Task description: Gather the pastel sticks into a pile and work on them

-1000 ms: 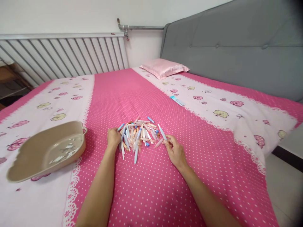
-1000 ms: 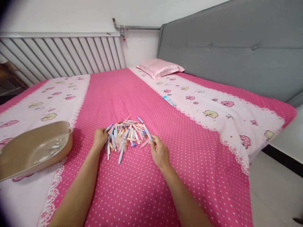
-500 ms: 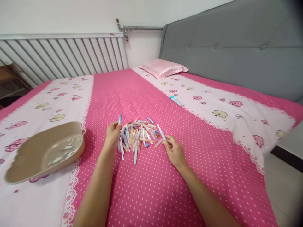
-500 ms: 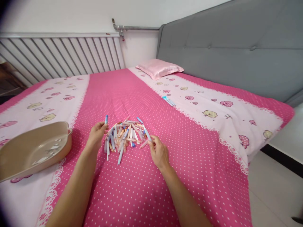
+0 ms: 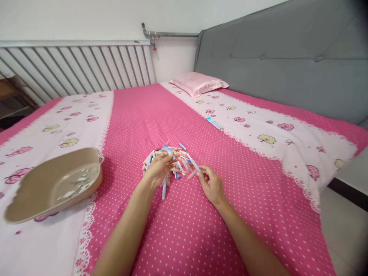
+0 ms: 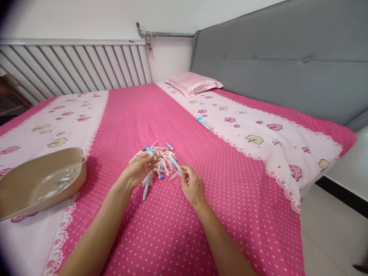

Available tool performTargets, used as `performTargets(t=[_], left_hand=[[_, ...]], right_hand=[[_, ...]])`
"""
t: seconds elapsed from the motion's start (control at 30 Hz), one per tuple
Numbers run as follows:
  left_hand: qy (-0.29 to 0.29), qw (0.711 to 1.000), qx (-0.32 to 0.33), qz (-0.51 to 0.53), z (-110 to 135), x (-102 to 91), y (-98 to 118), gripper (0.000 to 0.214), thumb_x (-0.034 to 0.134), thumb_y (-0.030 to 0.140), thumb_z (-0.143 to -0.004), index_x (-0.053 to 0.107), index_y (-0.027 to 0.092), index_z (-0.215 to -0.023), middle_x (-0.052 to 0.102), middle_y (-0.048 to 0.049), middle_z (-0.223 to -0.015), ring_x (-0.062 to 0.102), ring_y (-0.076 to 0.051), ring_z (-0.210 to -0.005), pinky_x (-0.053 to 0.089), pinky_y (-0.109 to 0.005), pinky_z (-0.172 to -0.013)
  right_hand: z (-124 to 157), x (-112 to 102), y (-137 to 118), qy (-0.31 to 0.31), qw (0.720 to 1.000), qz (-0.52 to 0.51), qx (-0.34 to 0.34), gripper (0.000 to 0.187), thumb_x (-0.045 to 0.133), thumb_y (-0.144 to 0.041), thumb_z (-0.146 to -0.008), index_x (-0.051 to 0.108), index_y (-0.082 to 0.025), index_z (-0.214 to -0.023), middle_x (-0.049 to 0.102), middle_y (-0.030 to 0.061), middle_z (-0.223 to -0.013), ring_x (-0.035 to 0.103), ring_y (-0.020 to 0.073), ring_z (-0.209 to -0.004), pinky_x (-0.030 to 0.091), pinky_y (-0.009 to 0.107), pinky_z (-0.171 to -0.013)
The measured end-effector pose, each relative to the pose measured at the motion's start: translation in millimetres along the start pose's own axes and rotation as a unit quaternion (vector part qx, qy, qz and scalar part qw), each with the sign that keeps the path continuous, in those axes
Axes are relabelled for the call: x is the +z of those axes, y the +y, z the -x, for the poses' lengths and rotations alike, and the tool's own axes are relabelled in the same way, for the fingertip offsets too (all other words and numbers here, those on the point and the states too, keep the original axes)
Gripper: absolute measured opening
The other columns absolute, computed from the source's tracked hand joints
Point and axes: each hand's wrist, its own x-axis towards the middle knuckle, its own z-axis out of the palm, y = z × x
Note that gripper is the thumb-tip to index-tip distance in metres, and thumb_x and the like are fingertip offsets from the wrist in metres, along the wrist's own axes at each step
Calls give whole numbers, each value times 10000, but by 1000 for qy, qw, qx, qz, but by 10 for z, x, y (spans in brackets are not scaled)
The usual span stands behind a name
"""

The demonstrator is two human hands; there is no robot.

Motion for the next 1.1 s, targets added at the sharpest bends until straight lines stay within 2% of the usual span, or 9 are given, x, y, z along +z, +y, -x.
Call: performTargets(t=[0.23,0.4,0.67,0.87,1.1], left_hand=[[10,999,13,34,-9,42,-46,160,684,124,-682,527,154,-681,573,37,-597,549,-48,-510,461,-165,-553],[0,1000,11,20,2,56,-61,201,714,141,-648,513,147,-642,559,29,-593,545,-61,-517,452,-175,-529],[-9,1000,17,-16,29,97,-89,210,738,194,-622,550,144,-703,536,37,-597,512,-58,-489,438,-186,-495],[-22,998,36,-43,8,95,-151,266,763,251,-582,568,138,-724,551,22,-633,518,-68,-518,419,-189,-489],[-36,995,58,-76,50,174,-184,292,789,277,-537,589,137,-697,563,30,-574,507,-73,-480,400,-193,-473]], right_hand=[[0,3,-16,3,999,-17,-29,241,458,-346,-870,576,-209,-1030,696,33,-872,618,153,-679,491,255,-619],[7,-1,-28,-1,999,-18,-37,231,469,-333,-867,583,-217,-1031,692,30,-886,625,156,-706,497,256,-632],[7,-9,-42,-8,999,-21,-38,234,459,-326,-871,585,-223,-1039,702,21,-872,632,157,-698,502,257,-630],[5,-7,-35,-5,999,-18,-37,237,470,-328,-871,593,-218,-1042,698,18,-878,626,154,-703,495,251,-634],[5,1,-18,-5,999,-14,-35,246,462,-329,-870,598,-225,-1048,695,18,-884,628,155,-704,497,254,-637]])
